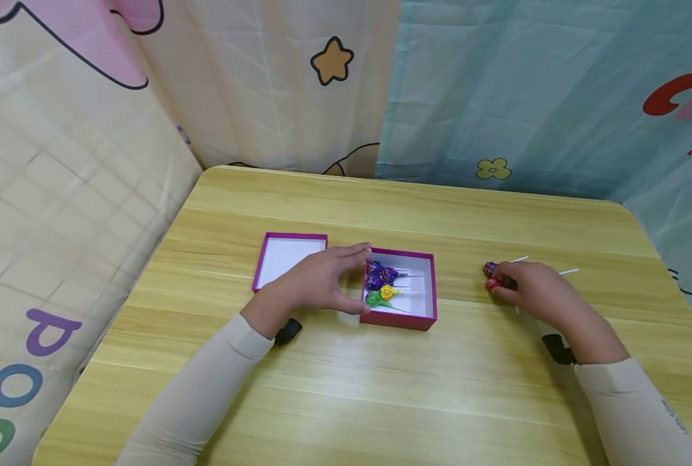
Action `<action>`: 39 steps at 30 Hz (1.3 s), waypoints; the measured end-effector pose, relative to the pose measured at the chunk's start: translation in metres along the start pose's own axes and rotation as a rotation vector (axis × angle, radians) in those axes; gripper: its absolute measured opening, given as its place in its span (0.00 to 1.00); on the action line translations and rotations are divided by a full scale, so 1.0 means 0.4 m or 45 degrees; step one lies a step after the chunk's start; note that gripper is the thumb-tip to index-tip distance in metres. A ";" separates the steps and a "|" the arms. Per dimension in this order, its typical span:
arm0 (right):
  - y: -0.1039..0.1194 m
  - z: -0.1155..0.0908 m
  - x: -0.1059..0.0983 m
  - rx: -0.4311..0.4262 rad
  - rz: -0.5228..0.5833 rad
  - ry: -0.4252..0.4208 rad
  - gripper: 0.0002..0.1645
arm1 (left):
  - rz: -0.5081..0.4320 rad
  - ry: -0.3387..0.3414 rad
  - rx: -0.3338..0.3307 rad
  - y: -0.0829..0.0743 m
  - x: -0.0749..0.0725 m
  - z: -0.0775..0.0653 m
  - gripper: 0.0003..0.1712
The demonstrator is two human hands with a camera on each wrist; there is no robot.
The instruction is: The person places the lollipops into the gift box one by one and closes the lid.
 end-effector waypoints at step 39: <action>0.118 0.014 -0.090 -0.327 0.133 -0.285 0.12 | -0.018 0.003 -0.005 0.001 0.000 -0.001 0.62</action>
Point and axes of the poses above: each hand's wrist, its own z-axis towards the middle knuckle, its own x-axis out of the palm, y = z × x, the point moved 1 cm from there along z, towards the middle knuckle, and after that the axes turned 2 degrees about -x, right-handed, at the moved point
